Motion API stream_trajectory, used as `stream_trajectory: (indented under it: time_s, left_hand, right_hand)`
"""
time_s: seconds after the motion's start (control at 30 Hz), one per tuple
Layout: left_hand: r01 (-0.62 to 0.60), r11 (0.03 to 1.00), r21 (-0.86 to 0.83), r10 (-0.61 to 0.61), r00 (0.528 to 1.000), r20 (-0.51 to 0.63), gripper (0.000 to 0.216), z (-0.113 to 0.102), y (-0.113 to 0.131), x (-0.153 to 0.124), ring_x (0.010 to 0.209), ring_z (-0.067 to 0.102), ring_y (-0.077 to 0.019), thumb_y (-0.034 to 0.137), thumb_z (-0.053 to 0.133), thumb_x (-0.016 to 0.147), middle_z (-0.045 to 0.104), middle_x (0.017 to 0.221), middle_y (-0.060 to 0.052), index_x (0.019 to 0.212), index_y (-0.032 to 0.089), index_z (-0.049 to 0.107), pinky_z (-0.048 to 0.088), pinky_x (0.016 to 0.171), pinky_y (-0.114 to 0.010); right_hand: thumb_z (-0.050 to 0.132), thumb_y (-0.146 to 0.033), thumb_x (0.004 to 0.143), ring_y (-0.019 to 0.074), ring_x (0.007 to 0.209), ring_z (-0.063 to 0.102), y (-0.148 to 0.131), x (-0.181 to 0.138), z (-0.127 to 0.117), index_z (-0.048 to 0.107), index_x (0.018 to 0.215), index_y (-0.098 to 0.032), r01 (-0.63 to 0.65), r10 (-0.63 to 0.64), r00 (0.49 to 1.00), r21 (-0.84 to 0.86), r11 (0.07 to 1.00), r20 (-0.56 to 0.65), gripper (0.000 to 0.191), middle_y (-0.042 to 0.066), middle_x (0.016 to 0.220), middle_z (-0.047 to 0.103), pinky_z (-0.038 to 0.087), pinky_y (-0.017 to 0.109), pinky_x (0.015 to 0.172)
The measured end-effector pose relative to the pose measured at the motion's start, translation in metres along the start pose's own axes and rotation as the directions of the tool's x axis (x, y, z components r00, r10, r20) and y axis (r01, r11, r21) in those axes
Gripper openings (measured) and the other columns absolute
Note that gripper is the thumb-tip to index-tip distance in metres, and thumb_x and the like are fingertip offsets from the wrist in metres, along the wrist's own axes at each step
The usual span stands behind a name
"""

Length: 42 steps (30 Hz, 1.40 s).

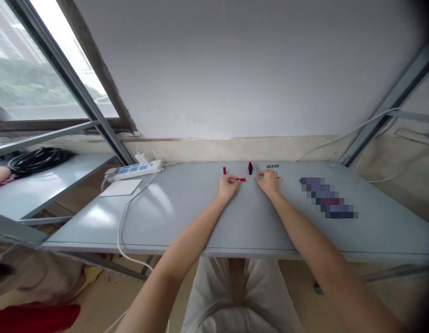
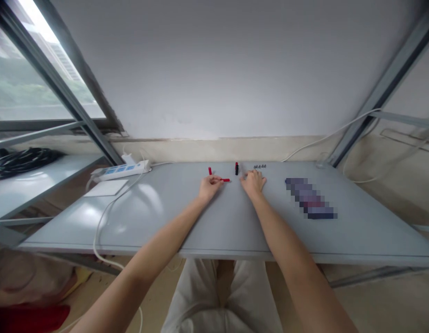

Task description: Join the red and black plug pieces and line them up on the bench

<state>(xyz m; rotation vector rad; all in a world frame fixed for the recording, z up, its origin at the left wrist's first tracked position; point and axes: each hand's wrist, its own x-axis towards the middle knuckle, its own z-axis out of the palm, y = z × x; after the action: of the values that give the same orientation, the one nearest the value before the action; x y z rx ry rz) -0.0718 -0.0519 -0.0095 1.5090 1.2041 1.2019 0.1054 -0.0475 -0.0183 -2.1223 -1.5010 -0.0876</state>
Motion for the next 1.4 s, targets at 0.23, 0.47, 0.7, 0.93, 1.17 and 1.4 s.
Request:
stream_trajectory:
  time_s: [0.23,0.47,0.7,0.93,1.17,1.4]
  left_hand:
    - [-0.023,0.999,-0.036,0.023,1.000,-0.012,0.008,0.002,0.003,-0.003,0.052,0.049,-0.0088,0.016,0.066,0.066,0.055,0.056,0.002,0.070,0.016,0.059,0.039,0.055,-0.022]
    - [-0.013,1.000,-0.011,0.012,1.000,-0.021,0.006,0.001,0.007,-0.007,0.052,0.050,-0.0093,0.016,0.065,0.067,0.056,0.056,0.001,0.070,0.015,0.060,0.039,0.054,-0.023]
    - [0.025,0.999,-0.043,-0.025,1.000,-0.002,0.008,0.002,0.002,-0.003,0.054,0.051,-0.0092,0.015,0.065,0.066,0.060,0.060,-0.001,0.073,0.015,0.060,0.039,0.056,-0.023]
    - [0.007,0.993,-0.120,-0.002,0.999,0.041,0.007,0.004,0.002,-0.004,0.055,0.054,-0.0093,0.017,0.064,0.069,0.062,0.062,-0.002,0.074,0.013,0.061,0.041,0.058,-0.023]
    - [-0.010,0.989,-0.151,0.020,0.998,0.063,0.010,0.005,0.003,-0.006,0.056,0.055,-0.0092,0.018,0.064,0.069,0.063,0.063,-0.002,0.076,0.013,0.063,0.043,0.060,-0.023]
    - [-0.006,0.989,-0.146,0.015,0.998,0.063,0.009,0.006,0.002,-0.006,0.056,0.055,-0.0090,0.017,0.064,0.069,0.063,0.063,-0.002,0.076,0.013,0.062,0.043,0.061,-0.024]
  right_hand:
    - [0.054,-0.039,0.078,0.0275,0.105,0.047,-0.001,0.000,0.000,0.067,0.092,-0.020,-0.009,0.009,1.000,-0.004,1.000,-0.008,0.027,0.011,0.106,0.060,0.033,0.046,0.086]
    - [0.052,-0.033,0.080,0.0248,0.099,0.052,-0.002,-0.005,-0.006,0.067,0.089,-0.020,0.012,-0.012,1.000,-0.001,1.000,-0.016,0.021,0.009,0.101,0.064,0.033,0.042,0.084]
    - [0.050,-0.029,0.083,0.0221,0.092,0.056,-0.008,-0.020,-0.023,0.068,0.095,-0.024,0.168,-0.167,0.984,-0.016,0.986,0.053,0.022,0.006,0.094,0.068,0.029,0.038,0.081]
    - [0.051,-0.027,0.083,0.0219,0.094,0.055,-0.010,-0.024,-0.023,0.067,0.095,-0.023,0.248,-0.242,0.968,-0.082,0.965,0.068,0.021,0.006,0.101,0.066,0.032,0.035,0.078]
    - [0.051,-0.027,0.083,0.0217,0.093,0.056,-0.009,-0.024,-0.024,0.067,0.097,-0.022,0.246,-0.239,0.968,-0.091,0.965,0.084,0.021,0.007,0.100,0.066,0.036,0.033,0.076]
    - [0.050,-0.026,0.084,0.0229,0.095,0.056,-0.011,-0.027,-0.027,0.066,0.097,-0.020,0.288,-0.281,0.957,-0.111,0.951,0.075,0.022,0.009,0.102,0.065,0.036,0.035,0.078]
